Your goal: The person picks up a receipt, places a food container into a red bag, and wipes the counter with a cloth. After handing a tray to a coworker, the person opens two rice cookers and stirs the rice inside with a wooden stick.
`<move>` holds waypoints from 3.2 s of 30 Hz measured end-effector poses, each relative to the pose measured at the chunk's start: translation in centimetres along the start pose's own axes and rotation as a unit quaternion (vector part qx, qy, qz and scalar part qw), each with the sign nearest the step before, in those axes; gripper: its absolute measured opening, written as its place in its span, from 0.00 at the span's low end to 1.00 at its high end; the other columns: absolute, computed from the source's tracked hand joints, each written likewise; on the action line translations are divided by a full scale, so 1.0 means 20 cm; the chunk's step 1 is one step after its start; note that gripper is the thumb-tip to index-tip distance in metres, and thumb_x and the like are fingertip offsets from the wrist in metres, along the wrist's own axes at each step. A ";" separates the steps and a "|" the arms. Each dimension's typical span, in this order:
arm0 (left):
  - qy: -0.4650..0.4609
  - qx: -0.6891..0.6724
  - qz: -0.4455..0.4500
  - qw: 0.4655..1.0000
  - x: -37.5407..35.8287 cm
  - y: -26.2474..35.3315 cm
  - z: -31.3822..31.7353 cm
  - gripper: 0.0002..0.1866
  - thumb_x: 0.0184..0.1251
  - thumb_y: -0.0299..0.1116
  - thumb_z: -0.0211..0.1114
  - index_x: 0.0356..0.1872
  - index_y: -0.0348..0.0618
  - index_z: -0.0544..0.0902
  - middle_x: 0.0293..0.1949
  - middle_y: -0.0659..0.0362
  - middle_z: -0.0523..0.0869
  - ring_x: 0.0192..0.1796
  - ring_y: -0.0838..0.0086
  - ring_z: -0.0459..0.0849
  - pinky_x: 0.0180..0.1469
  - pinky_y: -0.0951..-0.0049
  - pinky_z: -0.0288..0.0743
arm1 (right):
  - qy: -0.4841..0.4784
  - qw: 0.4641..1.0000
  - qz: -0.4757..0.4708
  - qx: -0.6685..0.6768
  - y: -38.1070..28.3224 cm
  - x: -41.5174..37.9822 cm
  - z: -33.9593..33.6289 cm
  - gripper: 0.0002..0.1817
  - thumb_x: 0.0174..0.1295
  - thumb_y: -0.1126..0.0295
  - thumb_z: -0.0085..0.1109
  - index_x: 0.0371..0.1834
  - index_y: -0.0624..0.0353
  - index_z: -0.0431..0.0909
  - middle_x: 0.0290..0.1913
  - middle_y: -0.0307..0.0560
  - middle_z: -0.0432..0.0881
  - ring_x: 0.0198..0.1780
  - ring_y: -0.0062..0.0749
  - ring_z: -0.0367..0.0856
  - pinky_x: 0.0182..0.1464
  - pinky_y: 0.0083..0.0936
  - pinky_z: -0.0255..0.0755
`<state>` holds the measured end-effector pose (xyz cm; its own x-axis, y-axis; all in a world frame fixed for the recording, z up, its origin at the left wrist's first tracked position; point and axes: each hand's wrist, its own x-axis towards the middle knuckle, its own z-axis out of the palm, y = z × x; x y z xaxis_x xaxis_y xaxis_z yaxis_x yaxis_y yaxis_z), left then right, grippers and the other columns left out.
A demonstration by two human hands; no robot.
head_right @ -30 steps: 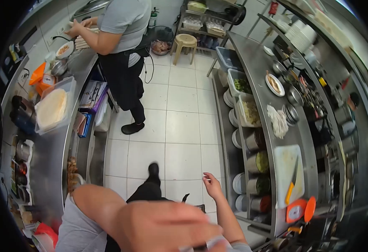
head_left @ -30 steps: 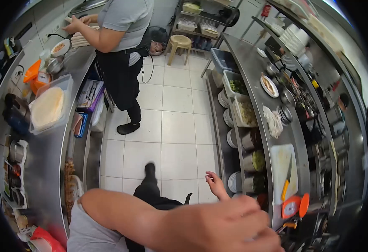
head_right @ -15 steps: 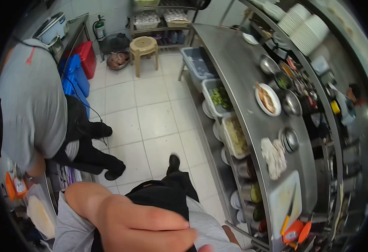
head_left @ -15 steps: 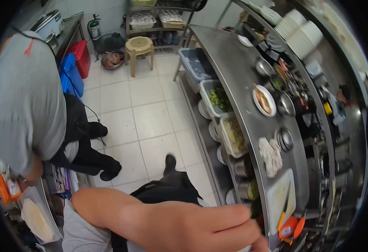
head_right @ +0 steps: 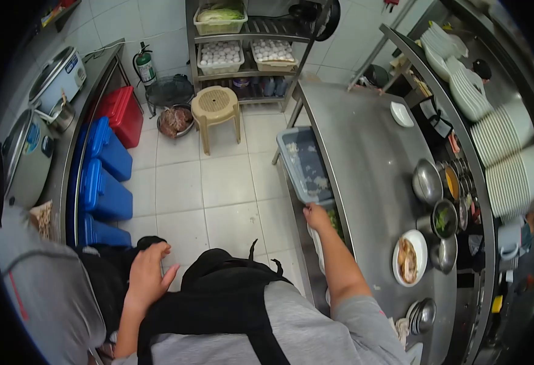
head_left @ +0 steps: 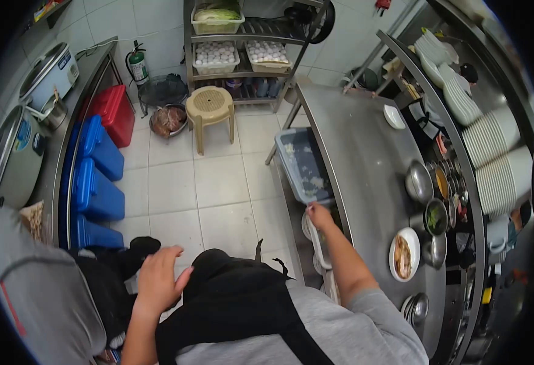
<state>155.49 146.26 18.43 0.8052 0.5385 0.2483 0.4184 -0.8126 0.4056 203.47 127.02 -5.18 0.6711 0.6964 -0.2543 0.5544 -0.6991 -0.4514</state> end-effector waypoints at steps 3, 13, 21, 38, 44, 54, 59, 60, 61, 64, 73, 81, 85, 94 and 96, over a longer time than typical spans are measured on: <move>-0.253 0.082 -0.238 0.934 0.01 -0.34 0.11 0.36 0.57 0.49 0.71 0.63 0.42 0.70 0.46 0.48 0.82 0.47 0.52 0.84 0.47 0.57 0.77 | 0.065 0.996 -0.045 0.041 -0.27 0.49 -0.06 0.20 0.66 0.59 0.56 0.54 0.60 0.78 0.47 0.59 0.84 0.51 0.54 0.82 0.53 0.39 0.75; -0.090 0.026 -0.199 0.976 1.20 -1.37 -0.17 0.30 0.65 0.52 0.63 0.63 0.46 0.72 0.51 0.48 0.82 0.49 0.51 0.82 0.52 0.55 0.75 | -0.363 0.907 -0.054 -0.205 -0.30 1.05 0.64 0.20 0.65 0.55 0.52 0.50 0.58 0.80 0.49 0.61 0.83 0.50 0.56 0.82 0.53 0.42 0.75; -0.091 0.044 -0.282 0.954 1.54 -2.12 -0.35 0.31 0.65 0.54 0.61 0.64 0.48 0.72 0.52 0.49 0.81 0.51 0.52 0.82 0.52 0.55 0.75 | -0.430 0.861 -0.059 -0.264 -0.92 2.13 0.68 0.21 0.63 0.53 0.56 0.51 0.56 0.82 0.51 0.59 0.83 0.53 0.53 0.81 0.56 0.41 0.73; 0.056 0.011 -0.664 0.746 1.35 -3.11 -0.55 0.34 0.64 0.59 0.61 0.67 0.52 0.71 0.65 0.48 0.72 0.63 0.48 0.75 0.64 0.52 0.69 | -0.130 0.678 -0.716 0.104 -6.32 2.93 0.71 0.16 0.64 0.63 0.63 0.24 0.63 0.75 0.20 0.56 0.76 0.21 0.47 0.74 0.27 0.37 0.68; 0.093 0.055 -0.709 0.697 1.21 -3.47 -0.75 0.35 0.62 0.57 0.64 0.66 0.50 0.71 0.70 0.44 0.65 0.69 0.47 0.67 0.67 0.50 0.66 | -0.024 0.580 -0.814 0.020 -7.26 2.57 0.87 0.09 0.62 0.66 0.60 0.40 0.59 0.81 0.45 0.56 0.78 0.43 0.54 0.82 0.47 0.42 0.76; 0.190 0.004 -0.837 0.512 1.13 -3.39 -0.73 0.34 0.62 0.57 0.64 0.65 0.50 0.72 0.63 0.50 0.76 0.63 0.51 0.76 0.63 0.51 0.69 | -0.079 0.517 -0.804 -0.284 -8.16 2.54 1.08 0.31 0.59 0.67 0.57 0.68 0.56 0.64 0.48 0.67 0.82 0.51 0.59 0.80 0.55 0.48 0.73; 0.223 -0.089 -0.891 0.385 1.30 -3.27 -0.60 0.36 0.62 0.61 0.62 0.66 0.50 0.72 0.62 0.50 0.77 0.58 0.53 0.80 0.58 0.55 0.75 | -0.074 0.472 -0.852 -0.214 -8.16 2.35 0.85 0.30 0.60 0.69 0.51 0.69 0.59 0.63 0.47 0.69 0.82 0.51 0.62 0.80 0.56 0.48 0.72; 0.224 -0.092 -0.895 0.374 1.33 -3.28 -0.60 0.36 0.62 0.61 0.62 0.66 0.50 0.72 0.62 0.50 0.77 0.58 0.53 0.80 0.58 0.55 0.75 | -0.082 0.458 -0.865 -0.186 -8.14 2.18 0.78 0.30 0.60 0.70 0.51 0.69 0.59 0.62 0.47 0.70 0.81 0.51 0.63 0.80 0.56 0.48 0.72; 0.207 -0.114 -0.895 0.378 1.34 -3.29 -0.62 0.37 0.62 0.60 0.62 0.67 0.50 0.71 0.62 0.50 0.77 0.59 0.54 0.80 0.59 0.54 0.74 | -0.093 0.452 -0.873 -0.161 -8.11 2.03 0.76 0.30 0.60 0.71 0.50 0.69 0.59 0.62 0.47 0.71 0.81 0.51 0.64 0.79 0.56 0.48 0.72; 0.200 -0.087 -0.886 0.409 1.35 -3.33 -0.60 0.36 0.63 0.59 0.62 0.67 0.48 0.70 0.60 0.49 0.79 0.57 0.54 0.81 0.58 0.54 0.74 | -0.109 0.383 -0.907 -0.136 -8.05 1.50 0.86 0.27 0.59 0.70 0.49 0.65 0.59 0.68 0.46 0.69 0.82 0.49 0.62 0.81 0.52 0.47 0.73; 0.323 -0.007 -0.858 0.399 1.44 -3.13 -0.57 0.35 0.62 0.54 0.66 0.64 0.44 0.72 0.58 0.48 0.79 0.55 0.52 0.81 0.55 0.56 0.76 | -0.131 0.354 -0.907 -0.186 -7.83 0.42 1.30 0.13 0.57 0.70 0.57 0.43 0.58 0.86 0.50 0.54 0.85 0.51 0.49 0.84 0.49 0.39 0.78; 0.323 0.019 -0.844 0.428 1.29 -3.07 -0.56 0.33 0.60 0.46 0.69 0.63 0.42 0.72 0.60 0.47 0.78 0.57 0.51 0.79 0.56 0.55 0.75 | -0.176 0.235 -0.956 -0.011 -7.83 0.66 1.28 0.16 0.64 0.67 0.55 0.52 0.59 0.80 0.45 0.54 0.84 0.47 0.51 0.83 0.48 0.38 0.78; 0.324 0.055 -0.802 0.499 1.22 -3.21 -0.75 0.30 0.62 0.43 0.69 0.62 0.41 0.74 0.56 0.49 0.80 0.56 0.52 0.80 0.55 0.56 0.74 | -0.206 0.030 -0.969 -0.133 -7.39 1.31 0.99 0.07 0.61 0.71 0.52 0.33 0.64 0.78 0.34 0.54 0.83 0.39 0.49 0.83 0.41 0.42 0.77; 0.297 0.091 -0.628 0.714 1.33 -3.60 -1.19 0.24 0.60 0.42 0.69 0.57 0.46 0.79 0.52 0.52 0.83 0.49 0.57 0.84 0.51 0.60 0.76 | -0.152 0.185 -0.843 -0.482 -6.71 2.14 1.24 0.12 0.61 0.70 0.55 0.47 0.57 0.80 0.37 0.47 0.85 0.41 0.43 0.86 0.40 0.42 0.79; 0.301 0.068 -0.603 0.736 1.40 -3.67 -1.25 0.25 0.60 0.40 0.70 0.58 0.47 0.78 0.52 0.53 0.83 0.49 0.58 0.84 0.52 0.60 0.76 | -0.208 0.246 -0.876 -0.359 -6.71 2.12 1.02 0.07 0.59 0.71 0.58 0.38 0.60 0.82 0.37 0.51 0.85 0.38 0.45 0.86 0.37 0.40 0.77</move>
<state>136.82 226.56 17.52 -0.5010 0.8538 0.1416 0.7470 0.3439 0.5690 147.60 253.68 27.12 -0.9327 -0.1182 -0.3408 -0.1432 0.9885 0.0490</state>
